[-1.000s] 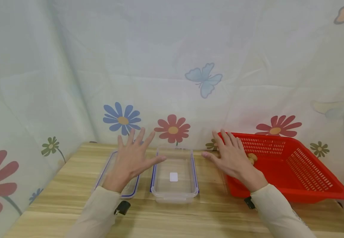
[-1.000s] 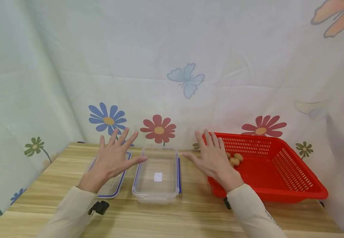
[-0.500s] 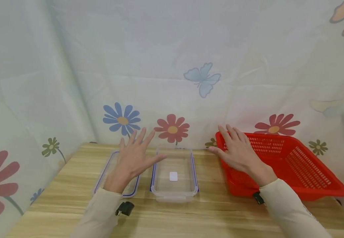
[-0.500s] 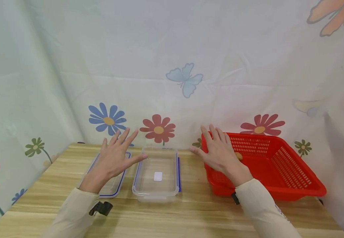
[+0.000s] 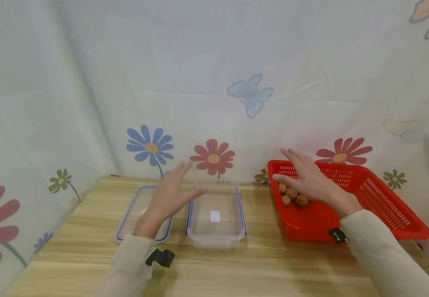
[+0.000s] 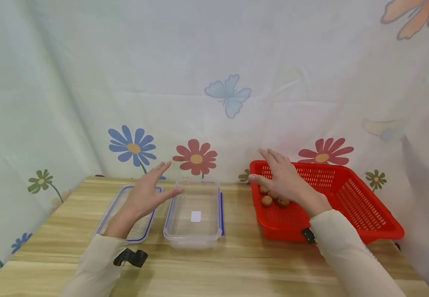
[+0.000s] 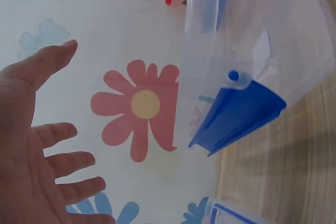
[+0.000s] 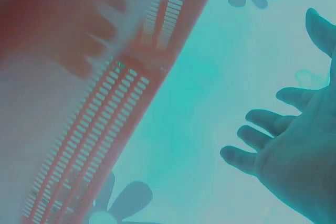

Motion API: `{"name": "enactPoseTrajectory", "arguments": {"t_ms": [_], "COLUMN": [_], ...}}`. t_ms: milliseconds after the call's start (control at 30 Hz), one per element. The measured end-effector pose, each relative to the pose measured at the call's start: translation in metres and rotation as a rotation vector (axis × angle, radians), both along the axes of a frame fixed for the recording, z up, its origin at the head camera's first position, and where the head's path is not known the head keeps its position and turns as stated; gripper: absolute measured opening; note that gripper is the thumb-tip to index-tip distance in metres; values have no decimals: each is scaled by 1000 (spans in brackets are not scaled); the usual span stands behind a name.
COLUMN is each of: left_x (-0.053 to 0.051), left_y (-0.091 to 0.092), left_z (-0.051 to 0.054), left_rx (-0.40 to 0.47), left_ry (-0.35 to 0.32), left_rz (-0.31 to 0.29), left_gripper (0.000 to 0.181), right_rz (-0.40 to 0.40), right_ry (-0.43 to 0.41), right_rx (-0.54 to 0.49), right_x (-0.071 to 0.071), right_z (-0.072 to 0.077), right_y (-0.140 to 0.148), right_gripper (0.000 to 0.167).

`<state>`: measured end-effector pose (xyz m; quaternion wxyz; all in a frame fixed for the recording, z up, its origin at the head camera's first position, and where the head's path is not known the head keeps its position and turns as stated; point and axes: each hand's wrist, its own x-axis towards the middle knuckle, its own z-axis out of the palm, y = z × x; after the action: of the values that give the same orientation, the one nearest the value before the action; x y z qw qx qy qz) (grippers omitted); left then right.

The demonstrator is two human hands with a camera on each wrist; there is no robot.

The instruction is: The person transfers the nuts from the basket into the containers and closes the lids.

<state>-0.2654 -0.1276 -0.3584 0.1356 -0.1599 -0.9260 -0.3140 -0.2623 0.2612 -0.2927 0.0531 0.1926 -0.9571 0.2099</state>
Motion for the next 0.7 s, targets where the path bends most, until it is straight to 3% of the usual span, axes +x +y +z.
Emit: {"name": "enactPoseTrajectory", "arguments": {"t_ms": [133,433,700], "left_x": [-2,-3,-7], "left_y": [2,4,5], "left_z": [-2,-7,-11], "left_rx": [120,276,330], "left_ry": [-51,-159,-196], "left_rz": [-17,-10,-8], "left_gripper": [91,85,77], "right_rz": [15,2,28], "right_ry": [-32,-113,-156], "right_rx": [-24,-85,-151], "right_x": [-5,-20,-31], "right_z": [6,15,17], "right_y": [9,30,52], "right_gripper": [94,89,81]}}
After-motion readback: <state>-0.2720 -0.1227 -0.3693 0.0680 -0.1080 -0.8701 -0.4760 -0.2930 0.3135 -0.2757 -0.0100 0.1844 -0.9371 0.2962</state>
